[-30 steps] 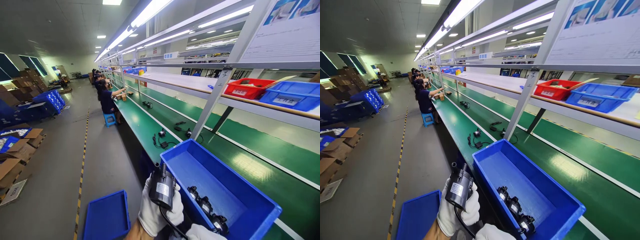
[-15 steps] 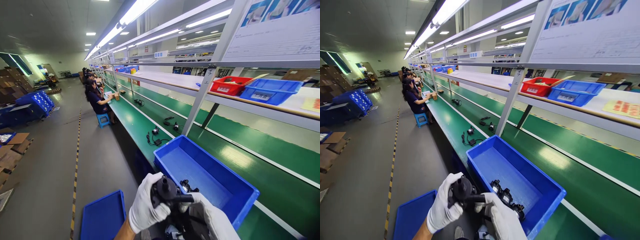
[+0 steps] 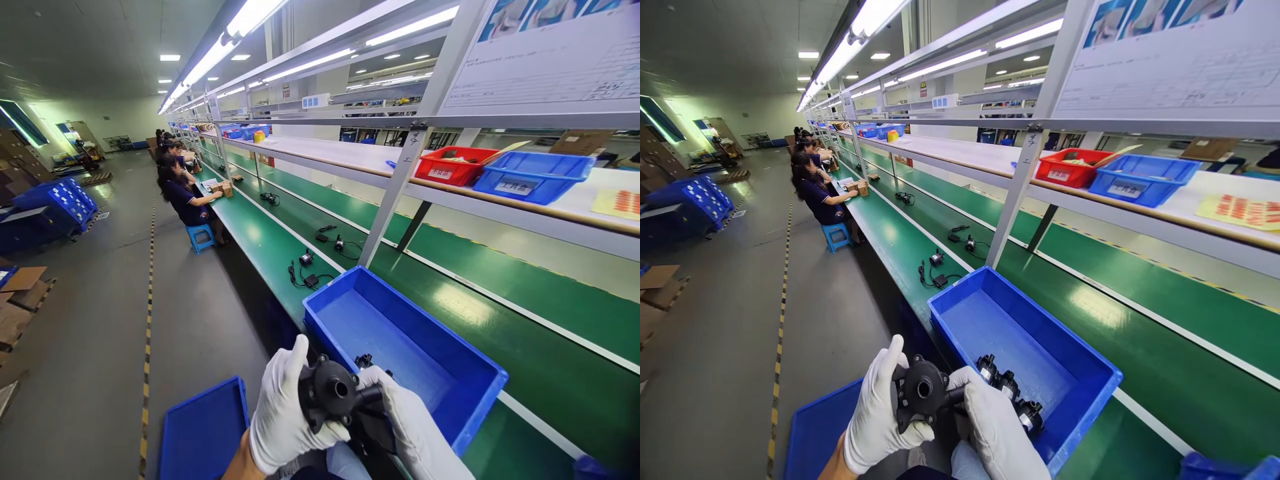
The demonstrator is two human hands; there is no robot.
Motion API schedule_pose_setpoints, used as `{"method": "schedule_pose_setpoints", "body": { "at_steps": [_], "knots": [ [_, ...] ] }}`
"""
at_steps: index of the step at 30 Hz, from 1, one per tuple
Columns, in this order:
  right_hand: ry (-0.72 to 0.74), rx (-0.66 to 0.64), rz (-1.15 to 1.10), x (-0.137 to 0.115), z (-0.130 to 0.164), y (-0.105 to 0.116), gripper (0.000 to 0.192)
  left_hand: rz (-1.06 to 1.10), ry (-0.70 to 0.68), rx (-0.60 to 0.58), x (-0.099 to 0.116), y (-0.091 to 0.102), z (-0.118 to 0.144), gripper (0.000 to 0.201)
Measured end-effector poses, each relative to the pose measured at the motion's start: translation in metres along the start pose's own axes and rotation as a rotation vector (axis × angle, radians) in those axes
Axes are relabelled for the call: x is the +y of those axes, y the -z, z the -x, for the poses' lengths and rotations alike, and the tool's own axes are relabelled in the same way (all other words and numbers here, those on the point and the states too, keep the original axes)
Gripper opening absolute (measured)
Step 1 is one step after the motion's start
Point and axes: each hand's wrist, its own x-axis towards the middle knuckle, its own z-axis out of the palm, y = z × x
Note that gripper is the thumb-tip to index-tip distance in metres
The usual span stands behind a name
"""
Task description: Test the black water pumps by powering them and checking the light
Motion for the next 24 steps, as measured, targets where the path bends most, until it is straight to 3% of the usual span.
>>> {"method": "schedule_pose_setpoints", "body": {
  "at_steps": [5,7,9,12,15,17,20,24],
  "knots": [
    [-0.046,0.120,0.126,-0.020,-0.013,0.003,0.068,0.021,0.103,-0.048,0.004,-0.004,-0.002,0.109],
    [-0.139,0.124,0.022,-0.026,-0.016,0.000,0.065,0.123,0.160,-0.085,0.002,-0.001,0.000,0.121],
    [-0.219,0.090,-0.171,-0.026,-0.021,-0.004,0.063,0.365,0.269,-0.167,-0.004,0.004,0.002,0.123],
    [-0.344,0.086,-0.493,-0.016,-0.033,-0.009,0.064,0.766,0.497,-0.242,-0.015,0.015,0.001,0.088],
    [-0.423,0.104,-0.633,-0.008,-0.044,-0.011,0.076,0.822,0.681,-0.168,-0.019,0.023,-0.001,0.060],
    [-0.429,0.090,-0.600,-0.009,-0.048,-0.012,0.075,0.738,0.718,-0.181,-0.016,0.027,0.000,0.054],
    [-0.402,0.093,-0.489,-0.021,-0.045,-0.017,0.069,0.618,0.660,-0.291,-0.007,0.029,0.003,0.054],
    [-0.234,0.125,-0.101,-0.047,-0.037,-0.031,0.067,0.648,0.727,-0.293,-0.007,0.019,0.012,0.065]
  ]
}}
